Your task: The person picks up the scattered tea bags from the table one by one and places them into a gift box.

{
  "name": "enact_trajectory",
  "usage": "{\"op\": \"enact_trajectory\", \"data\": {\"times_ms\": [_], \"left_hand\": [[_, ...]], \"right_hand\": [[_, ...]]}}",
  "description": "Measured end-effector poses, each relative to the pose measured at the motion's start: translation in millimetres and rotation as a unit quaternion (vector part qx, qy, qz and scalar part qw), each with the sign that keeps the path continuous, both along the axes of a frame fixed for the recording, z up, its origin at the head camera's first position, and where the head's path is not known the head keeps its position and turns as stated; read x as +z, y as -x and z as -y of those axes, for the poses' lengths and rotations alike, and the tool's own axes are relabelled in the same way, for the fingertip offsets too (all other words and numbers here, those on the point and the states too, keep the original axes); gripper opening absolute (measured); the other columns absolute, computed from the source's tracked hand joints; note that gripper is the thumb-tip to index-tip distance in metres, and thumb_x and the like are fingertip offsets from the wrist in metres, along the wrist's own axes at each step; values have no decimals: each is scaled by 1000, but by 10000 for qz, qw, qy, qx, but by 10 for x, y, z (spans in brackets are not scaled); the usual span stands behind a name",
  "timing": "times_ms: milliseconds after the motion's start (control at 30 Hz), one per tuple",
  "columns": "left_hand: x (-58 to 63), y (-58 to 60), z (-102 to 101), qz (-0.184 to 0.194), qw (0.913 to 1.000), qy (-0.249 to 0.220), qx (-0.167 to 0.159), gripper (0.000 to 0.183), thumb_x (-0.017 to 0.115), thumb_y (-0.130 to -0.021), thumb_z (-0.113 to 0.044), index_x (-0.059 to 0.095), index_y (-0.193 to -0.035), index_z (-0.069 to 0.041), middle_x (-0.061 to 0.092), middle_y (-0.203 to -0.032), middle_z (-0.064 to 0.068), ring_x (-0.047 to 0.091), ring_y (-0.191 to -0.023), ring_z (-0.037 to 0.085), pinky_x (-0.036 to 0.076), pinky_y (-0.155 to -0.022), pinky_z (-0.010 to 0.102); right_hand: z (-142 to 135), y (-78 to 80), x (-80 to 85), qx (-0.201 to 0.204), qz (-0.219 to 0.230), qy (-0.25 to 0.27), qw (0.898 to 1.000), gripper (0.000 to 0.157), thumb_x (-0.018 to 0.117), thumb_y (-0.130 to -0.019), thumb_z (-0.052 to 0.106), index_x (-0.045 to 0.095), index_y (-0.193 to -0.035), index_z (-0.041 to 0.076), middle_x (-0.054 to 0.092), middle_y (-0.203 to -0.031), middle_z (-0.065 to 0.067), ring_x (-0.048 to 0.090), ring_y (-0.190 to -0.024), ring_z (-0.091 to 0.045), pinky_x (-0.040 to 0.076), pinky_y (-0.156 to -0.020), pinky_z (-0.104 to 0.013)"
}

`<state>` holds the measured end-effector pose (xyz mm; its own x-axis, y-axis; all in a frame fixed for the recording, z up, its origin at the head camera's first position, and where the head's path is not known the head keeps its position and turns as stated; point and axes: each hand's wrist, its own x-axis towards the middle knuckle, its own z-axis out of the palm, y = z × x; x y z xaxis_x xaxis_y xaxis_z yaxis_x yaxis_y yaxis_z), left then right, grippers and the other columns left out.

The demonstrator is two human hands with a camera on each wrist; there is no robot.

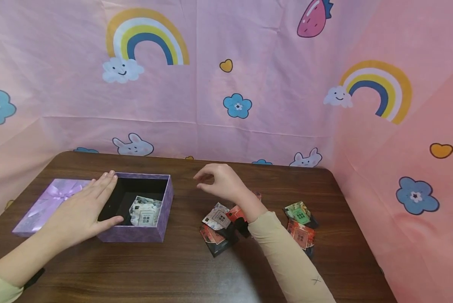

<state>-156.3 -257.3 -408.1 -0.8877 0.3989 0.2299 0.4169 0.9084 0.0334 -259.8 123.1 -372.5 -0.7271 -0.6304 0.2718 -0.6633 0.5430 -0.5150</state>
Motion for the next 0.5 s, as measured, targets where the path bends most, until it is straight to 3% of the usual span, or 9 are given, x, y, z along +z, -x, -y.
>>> {"op": "enact_trajectory", "data": {"times_ms": [300,500], "left_hand": [[32,2,3,147,9999,1,30,113,68,-93,-67,25,-164,10,24,-172,32,30,-159,49,12,-138,49],[31,5,2,183,9998,-7,39,113,68,-93,-67,25,-164,10,24,-172,32,30,-159,48,8,-138,46]], "right_hand": [[-376,24,-70,-255,141,64,9996,25,84,-91,9,80,-115,8,81,-115,-6,74,-112,-25,63,-98,-46],[-584,-1,-132,-466,428,-34,9980,30,84,-90,8,78,-119,5,79,-118,-9,73,-113,-28,63,-99,-48]]}}
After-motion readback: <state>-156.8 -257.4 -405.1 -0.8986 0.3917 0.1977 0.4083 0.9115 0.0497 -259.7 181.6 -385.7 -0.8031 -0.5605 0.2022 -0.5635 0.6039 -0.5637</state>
